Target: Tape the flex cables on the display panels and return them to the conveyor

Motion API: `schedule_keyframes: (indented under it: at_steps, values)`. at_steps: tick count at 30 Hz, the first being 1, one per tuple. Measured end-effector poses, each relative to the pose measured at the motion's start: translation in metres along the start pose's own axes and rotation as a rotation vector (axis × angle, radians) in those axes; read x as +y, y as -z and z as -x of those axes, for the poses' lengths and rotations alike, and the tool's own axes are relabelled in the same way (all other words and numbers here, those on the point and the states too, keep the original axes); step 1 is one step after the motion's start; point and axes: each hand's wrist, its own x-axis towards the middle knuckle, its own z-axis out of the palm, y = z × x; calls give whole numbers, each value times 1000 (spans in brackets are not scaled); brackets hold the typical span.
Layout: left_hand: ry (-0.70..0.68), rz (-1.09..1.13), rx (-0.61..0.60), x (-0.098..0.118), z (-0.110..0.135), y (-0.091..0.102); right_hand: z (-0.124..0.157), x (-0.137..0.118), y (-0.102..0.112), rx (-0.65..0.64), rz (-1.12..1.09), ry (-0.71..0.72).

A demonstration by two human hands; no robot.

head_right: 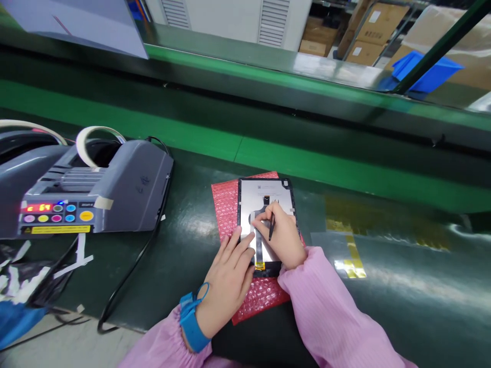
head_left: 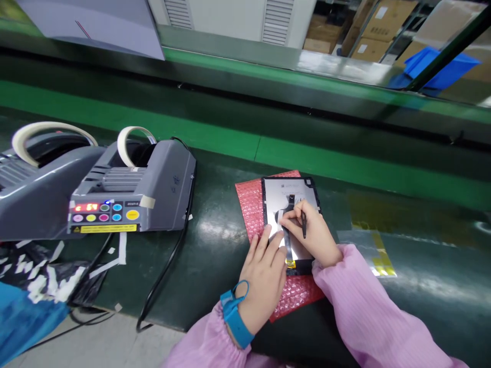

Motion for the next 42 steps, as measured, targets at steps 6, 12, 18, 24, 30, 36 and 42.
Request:
schedule_keyframes:
  at_steps: [6,12,18,24,30,36,42]
  values:
    - [-1,-31,-57,-3,3,-6,-4,5,-5,47,60,-79]
    - [-9,-7,-115,-7,5,-4,-36,12,-10,157,173,-47]
    - [-1,-73,-140,-14,13,-3,-51,10,27,339,354,-133]
    - [-48,-107,-162,-21,15,-3,-25,9,54,151,360,-421]
    - [-20,-16,-99,-30,16,1,-40,13,37,188,45,-293]
    - [83,-19,88,-34,17,-2,-133,16,58,608,-427,-122]
    - [44,-41,104,-42,19,-6,-180,29,71,634,-487,-138]
